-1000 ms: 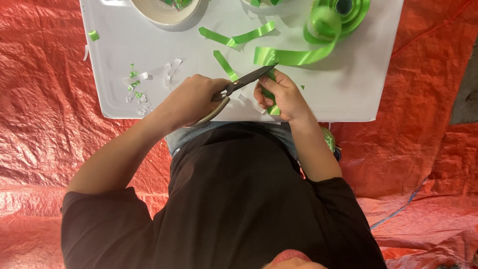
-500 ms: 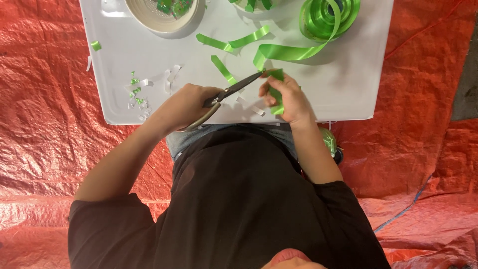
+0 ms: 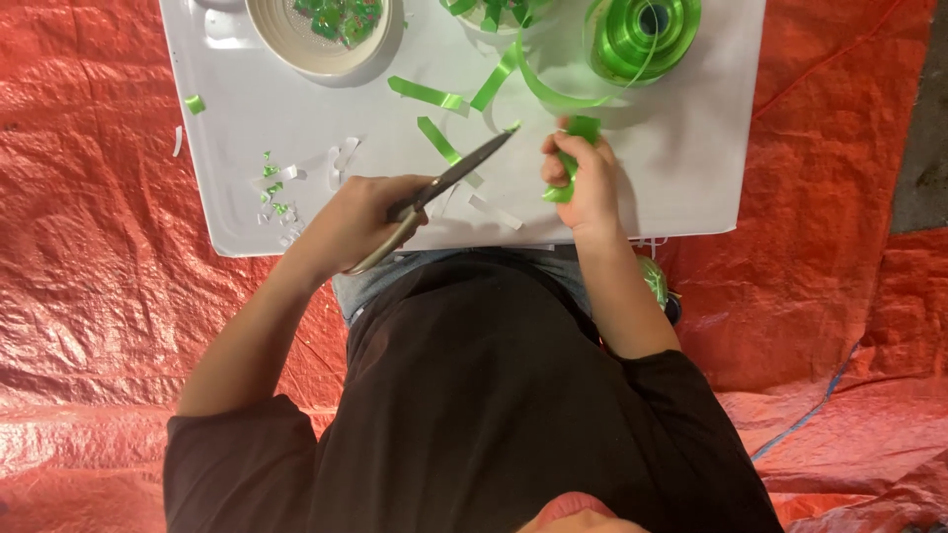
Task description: The person cuts a green ribbon into short segments using scissors, then folds and trims the ends of each piece. The cut pieces are placed on a white table alongside a roll of ribbon and a small bowl of green candies.
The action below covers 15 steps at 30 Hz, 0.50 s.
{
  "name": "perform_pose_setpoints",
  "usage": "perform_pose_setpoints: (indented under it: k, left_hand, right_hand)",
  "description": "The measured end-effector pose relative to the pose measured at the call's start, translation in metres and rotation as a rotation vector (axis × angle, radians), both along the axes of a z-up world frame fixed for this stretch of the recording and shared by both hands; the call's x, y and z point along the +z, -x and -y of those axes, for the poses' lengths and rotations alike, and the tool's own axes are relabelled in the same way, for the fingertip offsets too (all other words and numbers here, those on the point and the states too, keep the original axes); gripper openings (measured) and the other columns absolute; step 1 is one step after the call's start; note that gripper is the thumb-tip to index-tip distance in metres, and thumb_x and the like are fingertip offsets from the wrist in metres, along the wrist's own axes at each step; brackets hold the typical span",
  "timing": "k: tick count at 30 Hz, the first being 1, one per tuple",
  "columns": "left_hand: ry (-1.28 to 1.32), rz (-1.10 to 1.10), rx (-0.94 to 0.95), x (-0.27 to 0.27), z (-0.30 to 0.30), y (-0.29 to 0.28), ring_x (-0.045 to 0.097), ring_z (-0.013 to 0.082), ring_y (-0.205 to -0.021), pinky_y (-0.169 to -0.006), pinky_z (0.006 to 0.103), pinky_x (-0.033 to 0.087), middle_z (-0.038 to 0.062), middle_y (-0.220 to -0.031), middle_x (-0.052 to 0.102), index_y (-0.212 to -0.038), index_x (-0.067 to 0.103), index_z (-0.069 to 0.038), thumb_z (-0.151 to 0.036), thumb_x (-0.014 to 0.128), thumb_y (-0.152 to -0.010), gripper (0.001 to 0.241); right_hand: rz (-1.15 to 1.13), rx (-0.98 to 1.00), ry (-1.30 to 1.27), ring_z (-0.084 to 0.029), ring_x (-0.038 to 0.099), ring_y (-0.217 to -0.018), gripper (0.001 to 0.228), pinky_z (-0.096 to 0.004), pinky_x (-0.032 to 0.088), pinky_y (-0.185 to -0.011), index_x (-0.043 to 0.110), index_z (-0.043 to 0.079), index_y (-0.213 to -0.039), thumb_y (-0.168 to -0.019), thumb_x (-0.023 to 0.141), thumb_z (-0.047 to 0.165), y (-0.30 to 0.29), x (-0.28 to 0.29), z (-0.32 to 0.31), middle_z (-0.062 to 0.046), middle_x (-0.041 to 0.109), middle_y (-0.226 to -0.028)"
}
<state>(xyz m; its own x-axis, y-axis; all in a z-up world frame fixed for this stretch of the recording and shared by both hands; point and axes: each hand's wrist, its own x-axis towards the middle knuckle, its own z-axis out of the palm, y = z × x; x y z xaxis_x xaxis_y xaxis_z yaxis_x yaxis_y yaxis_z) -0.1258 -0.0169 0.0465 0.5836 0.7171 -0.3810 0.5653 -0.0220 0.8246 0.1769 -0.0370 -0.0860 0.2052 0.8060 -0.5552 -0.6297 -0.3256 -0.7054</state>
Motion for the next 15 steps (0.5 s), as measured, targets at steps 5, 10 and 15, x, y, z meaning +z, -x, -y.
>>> perform_pose_setpoints:
  k: [5, 10, 15]
  left_hand:
    - [-0.024, 0.232, 0.113, -0.002, 0.013, 0.012, 0.069, 0.021, -0.056, -0.06, 0.0336, 0.056, 0.011, -0.076, 0.072, -0.117, 0.072, -0.003, -0.007, 0.07, -0.086, 0.031]
    - [-0.038, 0.296, 0.161, 0.005, 0.018, 0.01, 0.068, 0.0199, -0.056, -0.058, 0.0317, 0.055, 0.013, -0.073, 0.07, -0.112, 0.072, -0.001, -0.007, 0.071, -0.09, 0.023]
    - [-0.073, 0.088, 0.199, 0.025, 0.021, 0.016, 0.071, 0.0145, -0.06, -0.07, 0.0233, 0.055, 0.001, -0.07, 0.062, -0.137, 0.066, -0.013, -0.018, 0.073, -0.093, 0.045]
  right_hand:
    - [0.231, -0.113, -0.071, -0.013, 0.048, -0.047, 0.024, -0.022, 0.03, -0.041, 0.053, 0.01, -0.106, -0.097, 0.075, 0.011, -0.018, 0.008, -0.005, -0.015, 0.062, -0.072]
    - [0.19, -0.093, -0.068, -0.015, 0.047, -0.043, 0.027, -0.022, 0.028, -0.039, 0.059, 0.007, -0.108, -0.095, 0.081, 0.017, -0.023, 0.016, -0.027, -0.015, 0.059, -0.068]
    - [0.045, -0.152, -0.093, -0.007, 0.038, -0.042, 0.033, -0.023, 0.021, -0.038, 0.064, 0.011, -0.09, -0.077, 0.09, 0.026, -0.039, 0.031, -0.031, -0.002, 0.056, -0.067]
